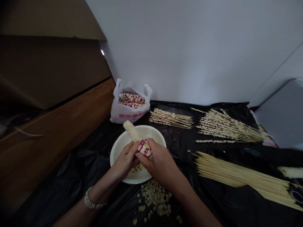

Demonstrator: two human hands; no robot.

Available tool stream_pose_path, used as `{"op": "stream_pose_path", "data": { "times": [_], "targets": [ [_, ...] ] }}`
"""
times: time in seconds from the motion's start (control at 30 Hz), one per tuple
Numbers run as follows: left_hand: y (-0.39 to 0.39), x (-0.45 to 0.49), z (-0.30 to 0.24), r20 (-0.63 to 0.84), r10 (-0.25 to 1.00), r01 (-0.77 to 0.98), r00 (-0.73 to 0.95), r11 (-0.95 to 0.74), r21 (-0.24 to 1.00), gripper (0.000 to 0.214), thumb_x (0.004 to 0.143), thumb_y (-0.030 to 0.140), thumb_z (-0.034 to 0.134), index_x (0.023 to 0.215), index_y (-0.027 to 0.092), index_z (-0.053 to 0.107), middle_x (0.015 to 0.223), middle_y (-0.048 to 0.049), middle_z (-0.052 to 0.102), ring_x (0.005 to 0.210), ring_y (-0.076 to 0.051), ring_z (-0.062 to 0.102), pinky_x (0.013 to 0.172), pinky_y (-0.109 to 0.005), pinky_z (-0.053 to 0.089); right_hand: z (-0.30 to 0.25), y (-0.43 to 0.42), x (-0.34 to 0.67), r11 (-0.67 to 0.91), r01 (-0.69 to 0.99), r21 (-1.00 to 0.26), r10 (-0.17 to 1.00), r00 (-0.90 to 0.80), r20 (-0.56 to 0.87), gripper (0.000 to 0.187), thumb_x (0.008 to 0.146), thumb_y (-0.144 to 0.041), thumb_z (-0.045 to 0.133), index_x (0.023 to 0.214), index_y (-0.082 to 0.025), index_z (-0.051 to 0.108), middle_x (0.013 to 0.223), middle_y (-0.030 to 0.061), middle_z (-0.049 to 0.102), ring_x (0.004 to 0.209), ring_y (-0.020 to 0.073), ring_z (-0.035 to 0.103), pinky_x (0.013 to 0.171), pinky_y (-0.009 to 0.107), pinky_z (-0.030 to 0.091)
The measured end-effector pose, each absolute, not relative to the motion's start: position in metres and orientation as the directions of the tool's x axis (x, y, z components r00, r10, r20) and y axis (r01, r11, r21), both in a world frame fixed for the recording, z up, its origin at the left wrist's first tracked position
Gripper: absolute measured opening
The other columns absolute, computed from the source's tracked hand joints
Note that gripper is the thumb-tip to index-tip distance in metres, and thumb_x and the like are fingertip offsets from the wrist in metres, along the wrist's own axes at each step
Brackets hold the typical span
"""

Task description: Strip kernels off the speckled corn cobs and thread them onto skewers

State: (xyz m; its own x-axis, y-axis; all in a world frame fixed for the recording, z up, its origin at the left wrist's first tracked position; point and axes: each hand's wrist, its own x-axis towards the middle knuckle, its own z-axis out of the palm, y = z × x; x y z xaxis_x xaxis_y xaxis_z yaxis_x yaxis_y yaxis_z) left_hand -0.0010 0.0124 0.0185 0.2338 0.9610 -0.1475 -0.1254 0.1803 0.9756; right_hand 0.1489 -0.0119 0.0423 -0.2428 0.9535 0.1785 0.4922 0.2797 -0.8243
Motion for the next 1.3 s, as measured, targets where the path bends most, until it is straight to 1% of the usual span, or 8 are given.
{"op": "stream_pose_path", "data": {
  "times": [0.23,0.3,0.4,0.57,0.73,0.9,1.1,1.3],
  "targets": [
    [0.011,-0.004,0.018,-0.125,0.980,-0.050,0.152,0.134,0.990,0.049,0.086,0.066,0.058,0.080,0.017,0.060,0.076,-0.0017,0.057,0.068,-0.014,0.048,0.056,-0.024,0.038,0.044,-0.012,0.150,0.273,0.459,-0.845,0.954,-0.242,0.176,0.016,0.092,-0.035,0.059,0.095,-0.019,0.057,0.086,0.0034,0.066,0.076,0.0185,0.059,0.070,0.030,0.042],
    [0.011,-0.005,0.016,-0.132,0.979,-0.078,0.155,0.145,0.986,0.050,0.085,0.067,0.060,0.082,0.017,0.060,0.078,-0.0016,0.057,0.066,-0.013,0.047,0.054,-0.022,0.036,0.045,-0.012,0.152,0.268,0.442,-0.856,0.956,-0.234,0.179,0.017,0.091,-0.034,0.060,0.099,-0.019,0.058,0.086,0.0021,0.067,0.076,0.0174,0.059,0.070,0.029,0.042],
    [0.012,-0.005,0.015,-0.219,0.950,-0.163,0.223,0.258,0.952,0.051,0.082,0.068,0.064,0.081,0.017,0.057,0.068,0.0022,0.050,0.056,-0.008,0.039,0.048,-0.019,0.027,0.043,-0.011,0.155,0.264,0.440,-0.858,0.959,-0.215,0.185,0.018,0.091,-0.033,0.061,0.103,-0.020,0.059,0.088,0.0015,0.067,0.077,0.0170,0.060,0.072,0.029,0.044],
    [0.018,-0.007,0.019,-0.268,0.910,-0.283,0.315,0.360,0.889,0.047,0.077,0.059,0.074,0.077,0.018,0.051,0.053,0.0073,0.045,0.041,-0.003,0.027,0.041,-0.019,0.014,0.039,-0.009,0.157,0.243,0.500,-0.831,0.968,-0.175,0.178,0.019,0.092,-0.035,0.060,0.104,-0.020,0.059,0.088,0.0026,0.067,0.077,0.0184,0.060,0.072,0.031,0.043],
    [0.022,-0.010,0.024,-0.275,0.935,-0.318,0.224,0.337,0.886,0.056,0.080,0.072,0.064,0.077,0.016,0.055,0.049,0.0073,0.045,0.037,-0.002,0.020,0.039,-0.018,0.010,0.038,-0.008,0.157,0.249,0.521,-0.817,0.968,-0.166,0.189,0.021,0.092,-0.037,0.058,0.105,-0.020,0.059,0.089,0.0039,0.068,0.076,0.0195,0.061,0.069,0.031,0.043],
    [0.020,-0.010,0.023,-0.348,0.865,-0.270,0.361,0.454,0.849,0.065,0.078,0.080,0.056,0.083,0.016,0.057,0.052,0.0052,0.049,0.037,-0.002,0.019,0.039,-0.019,0.007,0.038,-0.009,0.156,0.277,0.547,-0.790,0.961,-0.159,0.227,0.023,0.092,-0.038,0.059,0.106,-0.020,0.058,0.088,0.0038,0.067,0.076,0.0201,0.061,0.069,0.032,0.043],
    [0.015,-0.005,0.024,-0.306,0.873,-0.240,0.380,0.412,0.879,0.051,0.079,0.066,0.069,0.079,0.017,0.052,0.050,0.0093,0.038,0.040,-0.002,0.020,0.041,-0.021,0.008,0.040,-0.013,0.151,0.320,0.575,-0.753,0.947,-0.208,0.243,0.022,0.093,-0.036,0.056,0.108,-0.019,0.055,0.098,0.0076,0.068,0.087,0.0235,0.063,0.077,0.035,0.045],
    [0.011,0.000,0.030,-0.316,0.883,-0.248,0.347,0.411,0.877,0.038,0.083,0.051,0.069,0.084,0.020,0.048,0.053,0.0101,0.038,0.042,-0.003,0.021,0.042,-0.021,0.010,0.039,-0.013,0.150,0.310,0.566,-0.764,0.948,-0.244,0.204,0.016,0.096,-0.034,0.053,0.105,-0.020,0.054,0.100,0.0079,0.068,0.089,0.0232,0.063,0.077,0.035,0.046]
  ]
}}
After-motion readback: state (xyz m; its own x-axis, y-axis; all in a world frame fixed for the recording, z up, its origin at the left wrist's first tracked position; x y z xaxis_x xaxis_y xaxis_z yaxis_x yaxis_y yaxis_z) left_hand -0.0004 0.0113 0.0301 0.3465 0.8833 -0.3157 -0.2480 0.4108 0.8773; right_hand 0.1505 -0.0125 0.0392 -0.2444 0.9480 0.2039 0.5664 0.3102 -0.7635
